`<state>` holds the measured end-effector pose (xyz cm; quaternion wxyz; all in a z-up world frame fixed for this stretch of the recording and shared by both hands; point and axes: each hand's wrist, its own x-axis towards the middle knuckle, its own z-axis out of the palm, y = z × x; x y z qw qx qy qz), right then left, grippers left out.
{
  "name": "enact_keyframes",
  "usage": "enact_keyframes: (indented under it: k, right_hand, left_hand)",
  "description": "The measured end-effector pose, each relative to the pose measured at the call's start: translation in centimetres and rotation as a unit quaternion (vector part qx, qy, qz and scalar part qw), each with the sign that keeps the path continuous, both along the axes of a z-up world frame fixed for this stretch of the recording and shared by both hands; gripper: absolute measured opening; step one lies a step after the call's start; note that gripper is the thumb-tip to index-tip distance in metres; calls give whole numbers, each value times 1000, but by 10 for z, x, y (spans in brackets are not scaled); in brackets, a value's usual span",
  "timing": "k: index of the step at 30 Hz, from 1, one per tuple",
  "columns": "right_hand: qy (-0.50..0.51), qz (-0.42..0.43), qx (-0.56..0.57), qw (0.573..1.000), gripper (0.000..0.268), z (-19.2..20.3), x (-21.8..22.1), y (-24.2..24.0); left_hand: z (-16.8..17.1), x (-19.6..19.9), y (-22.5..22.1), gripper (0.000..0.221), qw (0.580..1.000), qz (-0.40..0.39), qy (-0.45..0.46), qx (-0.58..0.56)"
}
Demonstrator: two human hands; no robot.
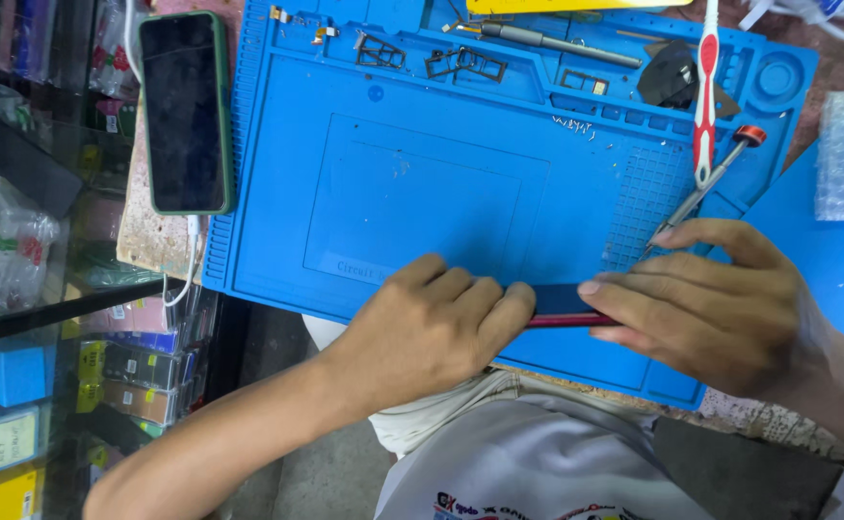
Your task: The person removes screws from the internal assembly of a mobile phone using a screwdriver, handles a battery and a circuit board, and then presses a red back cover onto the phone body.
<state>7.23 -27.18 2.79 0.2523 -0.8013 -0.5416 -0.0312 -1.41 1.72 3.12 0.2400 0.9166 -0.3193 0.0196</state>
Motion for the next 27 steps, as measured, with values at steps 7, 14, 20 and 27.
enact_keyframes:
  k: [7, 14, 20, 27]
  right_hand:
    - [322, -213, 104, 916, 38, 9, -9, 6]
    - [102, 2, -43, 994, 41, 63, -2, 33]
    - [30, -29, -50, 998, 27, 49, -9, 69]
    - [43, -47, -39, 997, 32, 33, -18, 42]
  left_hand:
    - [-24, -6, -46, 25, 842, 168, 241, -452]
    - [-8, -13, -45, 51, 850, 196, 90, -480]
    - [-35, -15, -21, 30, 915, 211, 29, -344]
    - [-51, -27, -2, 25, 903, 195, 118, -365]
